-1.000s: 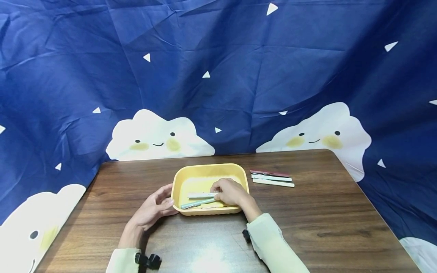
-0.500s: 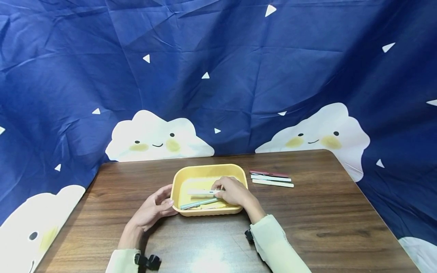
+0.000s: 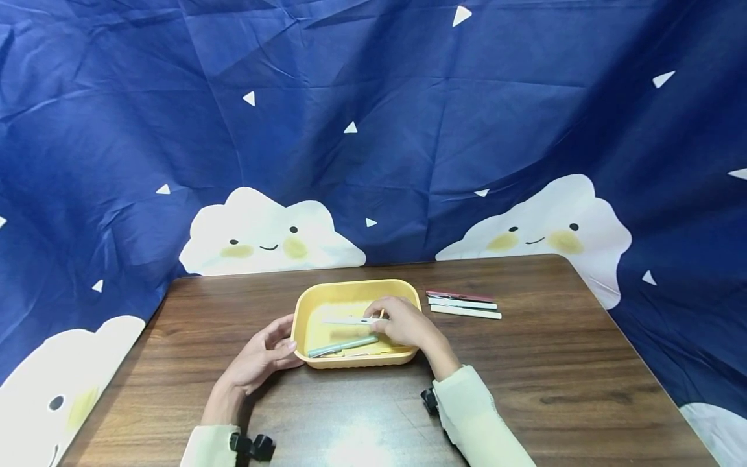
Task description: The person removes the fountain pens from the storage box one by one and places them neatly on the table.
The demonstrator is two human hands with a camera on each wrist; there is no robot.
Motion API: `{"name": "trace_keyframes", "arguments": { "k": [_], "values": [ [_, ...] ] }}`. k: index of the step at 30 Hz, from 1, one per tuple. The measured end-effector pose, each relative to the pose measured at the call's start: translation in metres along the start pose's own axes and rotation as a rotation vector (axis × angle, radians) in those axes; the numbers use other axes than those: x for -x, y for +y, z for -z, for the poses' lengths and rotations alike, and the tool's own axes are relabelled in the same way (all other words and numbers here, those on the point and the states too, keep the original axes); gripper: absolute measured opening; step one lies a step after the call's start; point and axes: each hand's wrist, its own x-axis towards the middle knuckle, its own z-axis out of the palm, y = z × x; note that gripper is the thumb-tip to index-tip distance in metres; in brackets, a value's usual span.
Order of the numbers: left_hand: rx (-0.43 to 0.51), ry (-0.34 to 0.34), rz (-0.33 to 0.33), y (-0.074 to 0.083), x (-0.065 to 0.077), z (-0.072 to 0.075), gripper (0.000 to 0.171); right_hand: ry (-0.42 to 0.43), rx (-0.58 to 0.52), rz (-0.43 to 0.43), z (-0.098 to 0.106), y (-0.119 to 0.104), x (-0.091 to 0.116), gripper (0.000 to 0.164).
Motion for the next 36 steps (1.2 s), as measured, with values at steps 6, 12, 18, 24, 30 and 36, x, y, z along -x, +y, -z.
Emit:
{"name": "trace_keyframes", "arguments": {
  "k": [6, 12, 18, 24, 30, 36],
  "values": [
    [0.004, -0.004, -0.003, 0.001, 0.000, 0.000, 0.064, 0.033, 0.011, 0.036, 0.005, 0.000, 0.002, 0.013],
    [0.006, -0.003, -0.004, 0.001, 0.000, 0.000, 0.064, 0.062, 0.003, 0.048, 0.009, 0.001, 0.004, 0.013],
    [0.011, 0.001, -0.002, 0.002, 0.000, -0.001, 0.064, 0.069, 0.000, 0.057, 0.012, 0.003, 0.007, 0.012],
    [0.010, 0.000, -0.002, 0.001, 0.000, 0.000, 0.064, 0.068, 0.016, 0.054, 0.017, 0.003, 0.012, 0.012],
    [0.011, -0.002, 0.001, 0.000, 0.000, 0.000, 0.064, 0.074, 0.042, 0.046, 0.023, 0.000, 0.016, 0.011],
    [0.014, 0.004, 0.002, 0.000, 0.001, 0.000, 0.064, 0.101, 0.037, 0.056, 0.027, 0.001, 0.022, 0.011]
  ]
}}
